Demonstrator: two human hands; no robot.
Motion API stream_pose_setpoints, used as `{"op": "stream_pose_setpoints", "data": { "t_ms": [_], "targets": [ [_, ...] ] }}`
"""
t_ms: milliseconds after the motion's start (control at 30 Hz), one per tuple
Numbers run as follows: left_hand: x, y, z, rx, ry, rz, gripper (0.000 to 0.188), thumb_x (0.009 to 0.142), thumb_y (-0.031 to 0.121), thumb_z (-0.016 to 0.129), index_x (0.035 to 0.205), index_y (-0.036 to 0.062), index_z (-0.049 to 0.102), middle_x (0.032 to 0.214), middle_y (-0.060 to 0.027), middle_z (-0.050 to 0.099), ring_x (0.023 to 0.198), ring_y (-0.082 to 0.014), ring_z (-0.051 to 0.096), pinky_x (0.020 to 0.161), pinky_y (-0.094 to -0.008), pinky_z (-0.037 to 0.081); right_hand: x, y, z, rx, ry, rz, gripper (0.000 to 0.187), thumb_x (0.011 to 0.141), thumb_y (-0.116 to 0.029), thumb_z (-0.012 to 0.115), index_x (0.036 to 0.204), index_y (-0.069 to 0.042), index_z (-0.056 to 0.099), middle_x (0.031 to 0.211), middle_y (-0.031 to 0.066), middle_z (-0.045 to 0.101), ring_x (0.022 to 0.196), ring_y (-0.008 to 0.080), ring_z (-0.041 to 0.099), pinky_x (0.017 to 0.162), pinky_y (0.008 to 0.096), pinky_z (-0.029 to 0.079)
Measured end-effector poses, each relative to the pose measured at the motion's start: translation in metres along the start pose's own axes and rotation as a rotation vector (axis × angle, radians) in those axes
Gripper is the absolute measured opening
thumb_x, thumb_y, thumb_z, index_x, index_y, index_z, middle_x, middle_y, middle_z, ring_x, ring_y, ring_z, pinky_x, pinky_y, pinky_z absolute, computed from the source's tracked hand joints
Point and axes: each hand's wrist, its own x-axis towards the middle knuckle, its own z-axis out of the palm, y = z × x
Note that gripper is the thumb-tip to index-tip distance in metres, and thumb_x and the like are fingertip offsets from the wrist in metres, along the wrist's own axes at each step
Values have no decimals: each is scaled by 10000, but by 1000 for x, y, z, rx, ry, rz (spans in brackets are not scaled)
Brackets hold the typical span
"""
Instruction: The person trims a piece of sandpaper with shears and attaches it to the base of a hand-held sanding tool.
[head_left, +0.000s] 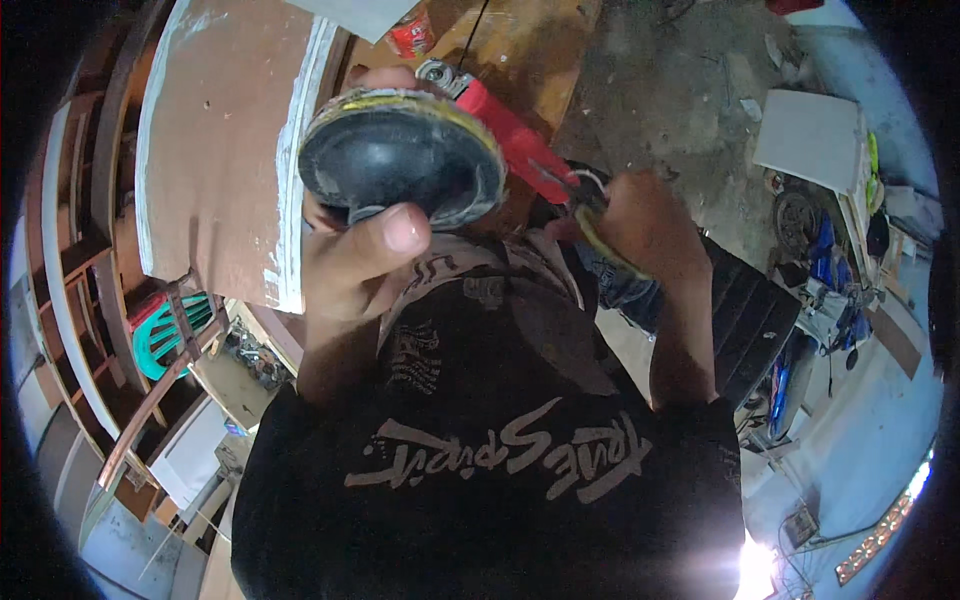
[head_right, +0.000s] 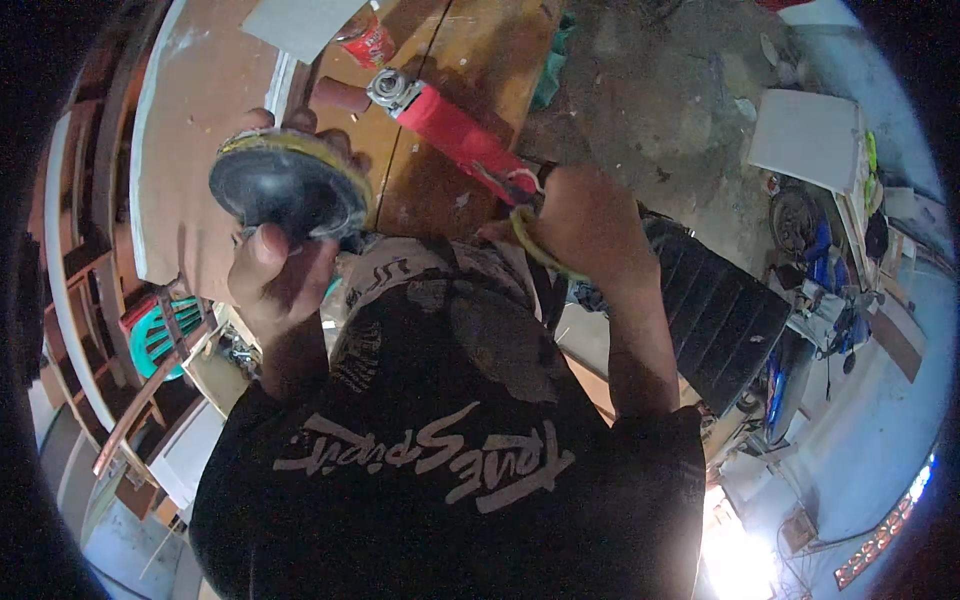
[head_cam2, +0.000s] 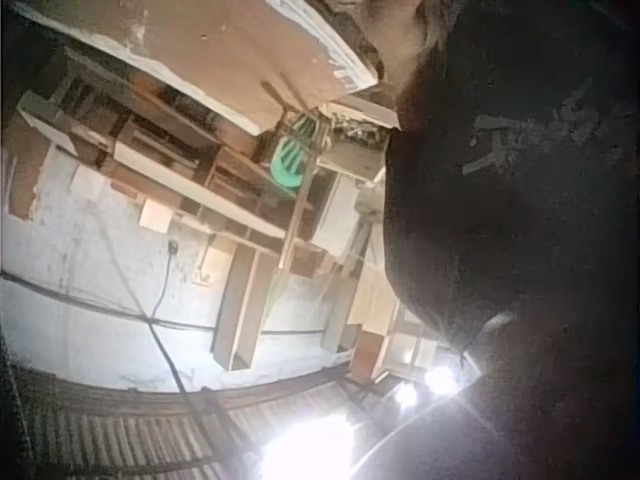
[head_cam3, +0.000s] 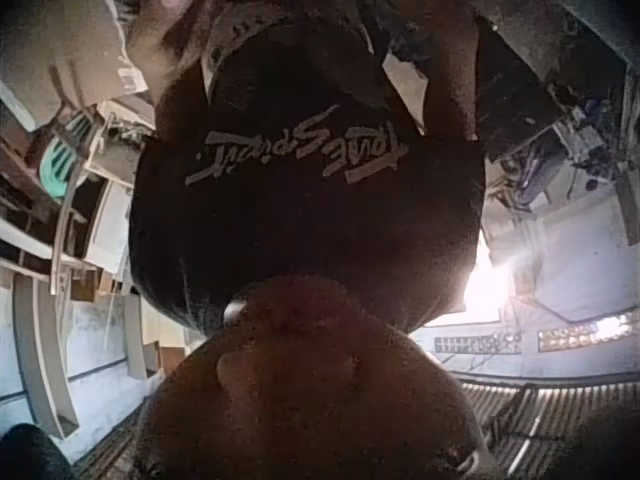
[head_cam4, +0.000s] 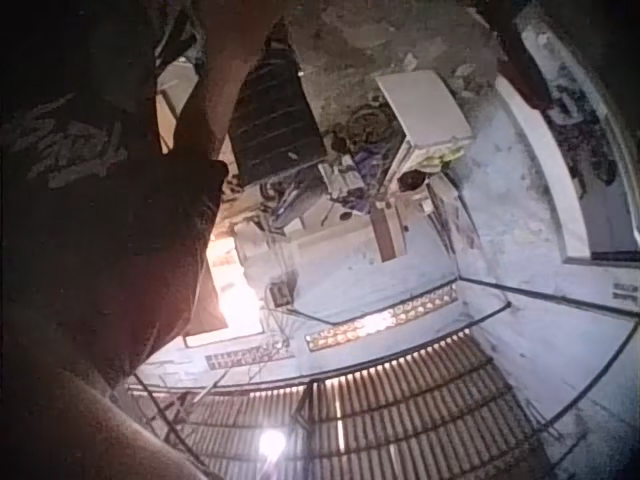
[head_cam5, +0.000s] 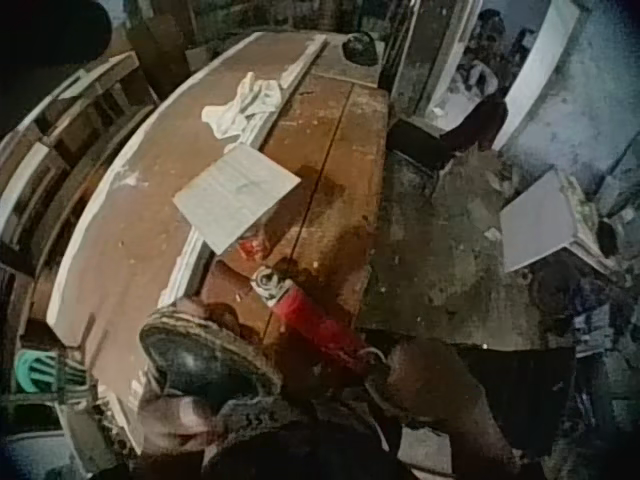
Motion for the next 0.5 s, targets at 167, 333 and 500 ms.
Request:
{"op": "stream_pose_setpoints", "data": {
  "t_ms": [167, 333, 500],
  "targets": [
    [7, -4, 1, -125, -162, 67, 793, 804, 286, 811, 1453, 99, 395, 1461, -136, 445, 1359, -352, 441, 1075, -562, 438, 1, 4, 15, 414, -458, -70, 599, 785, -567, 769, 931, 6, 670, 770, 187, 676, 746, 379, 680, 705, 440, 541],
    [11, 4, -6, -147, -231, -79, 931, 745, 331, 879, 1483, 192, 328, 1489, -53, 400, 1412, -290, 358, 1121, -650, 366, -21, -13, 51, 690, -271, 65, 591, 769, -533, 792, 992, -5, 650, 898, 173, 693, 858, 374, 687, 740, 435, 539],
    [21, 2, -20, -162, -647, 54, 961, 634, 228, 920, 1414, 199, 359, 1411, -59, 405, 1365, -290, 382, 1065, -597, 441, -37, -31, 41, 216, -303, 186, 669, 721, -537, 832, 1057, 17, 663, 976, 156, 654, 901, 284, 665, 817, 412, 518]
  ]
}}
